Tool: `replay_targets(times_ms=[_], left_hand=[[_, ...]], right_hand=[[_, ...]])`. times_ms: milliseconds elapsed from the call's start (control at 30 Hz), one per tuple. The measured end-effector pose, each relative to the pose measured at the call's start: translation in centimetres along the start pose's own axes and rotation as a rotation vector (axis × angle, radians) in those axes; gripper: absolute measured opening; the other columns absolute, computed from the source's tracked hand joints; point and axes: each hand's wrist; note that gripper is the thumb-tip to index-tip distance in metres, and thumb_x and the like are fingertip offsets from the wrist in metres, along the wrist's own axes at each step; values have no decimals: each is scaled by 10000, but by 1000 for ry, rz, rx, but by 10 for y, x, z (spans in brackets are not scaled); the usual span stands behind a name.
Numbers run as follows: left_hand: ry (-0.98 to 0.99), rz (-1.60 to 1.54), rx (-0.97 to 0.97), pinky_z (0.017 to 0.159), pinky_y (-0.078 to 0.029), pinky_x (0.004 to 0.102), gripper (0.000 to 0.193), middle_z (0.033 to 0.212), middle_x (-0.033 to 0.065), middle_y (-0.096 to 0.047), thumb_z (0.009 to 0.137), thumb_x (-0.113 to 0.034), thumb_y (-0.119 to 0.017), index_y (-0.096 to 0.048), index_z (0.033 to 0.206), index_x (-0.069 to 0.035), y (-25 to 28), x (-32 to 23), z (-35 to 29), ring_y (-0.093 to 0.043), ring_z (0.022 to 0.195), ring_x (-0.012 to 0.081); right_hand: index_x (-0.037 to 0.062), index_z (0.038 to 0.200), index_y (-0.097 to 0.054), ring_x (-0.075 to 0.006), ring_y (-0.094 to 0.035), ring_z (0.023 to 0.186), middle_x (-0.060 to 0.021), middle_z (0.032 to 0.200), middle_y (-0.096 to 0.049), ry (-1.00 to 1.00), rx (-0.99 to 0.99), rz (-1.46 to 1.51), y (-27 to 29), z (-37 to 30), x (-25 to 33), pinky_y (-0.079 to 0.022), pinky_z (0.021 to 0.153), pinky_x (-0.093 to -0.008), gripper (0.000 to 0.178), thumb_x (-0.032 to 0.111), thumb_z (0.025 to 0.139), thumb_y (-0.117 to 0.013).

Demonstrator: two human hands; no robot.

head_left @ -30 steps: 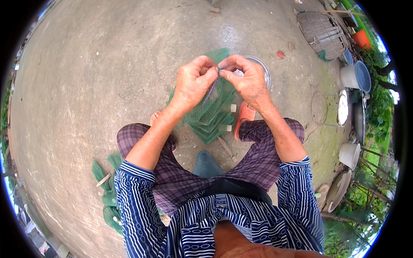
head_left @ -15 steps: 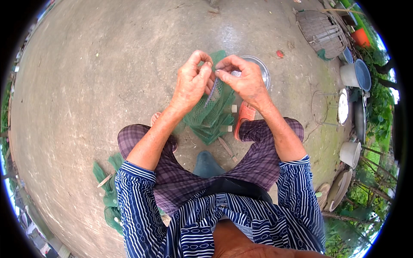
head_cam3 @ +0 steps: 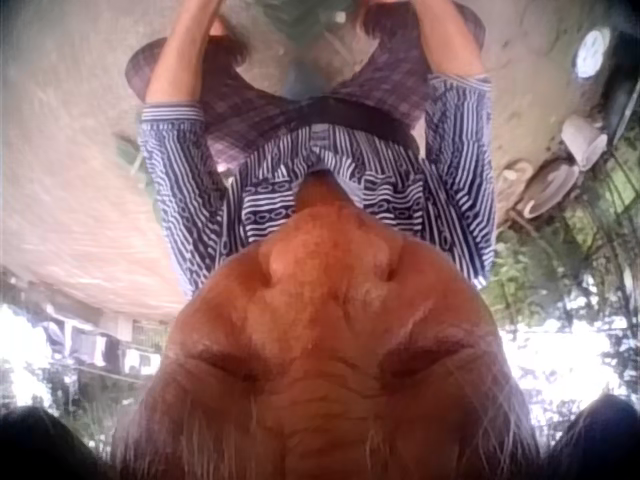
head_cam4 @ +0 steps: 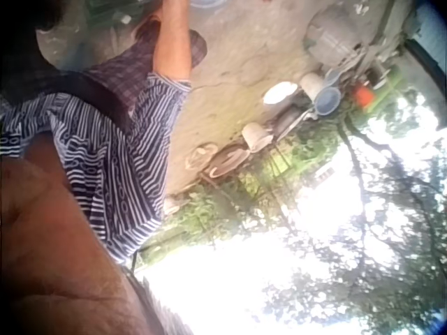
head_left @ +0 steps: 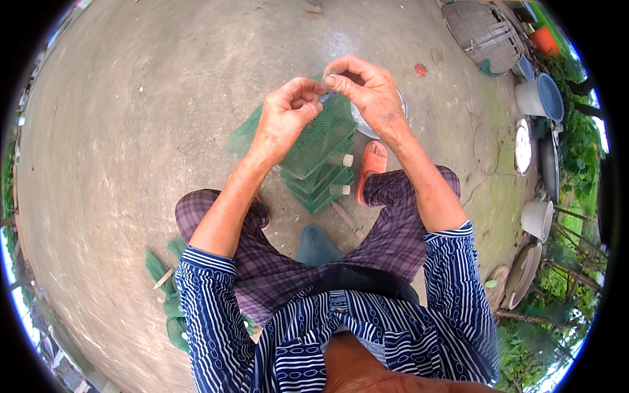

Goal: The person mends a series of green mesh fishing traps by hand, using a needle and thread to weave through the net edges and secure the structure.

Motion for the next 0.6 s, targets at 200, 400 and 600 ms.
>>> replay_targets(times_ms=[200, 400, 600], left_hand=[[-11, -71, 9, 666, -414, 210, 200, 814, -5, -571, 768, -25, -595, -586, 966, -10, -6, -1, -2, -511, 735, 73], [6, -142, -146, 605, -393, 187, 105, 742, -13, -575, 764, -53, -607, -613, 859, -9, -2, 3, 1, -490, 659, 50], [49, -237, -231, 548, -361, 188, 54, 673, -18, -550, 749, -44, -600, -604, 786, -5, 6, 0, 6, -456, 601, 48]], right_hand=[[-2, 846, -590, -74, -519, 656, -9, 711, -577, -55, 95, 19, 0, 6, 3, -432, 598, -222, 111, 94, 791, -585], [-15, 853, -608, -77, -539, 624, -21, 708, -589, -10, 18, 129, -1, 14, 5, -446, 571, -207, 130, 100, 803, -572], [-24, 844, -616, -86, -553, 567, -65, 705, -614, -362, -22, 205, 11, 0, -9, -441, 502, -203, 170, 137, 807, -578]])
Point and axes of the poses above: each hand's wrist, its own z-axis towards the middle knuckle, its own y-axis out of the back of the hand, x = y × z
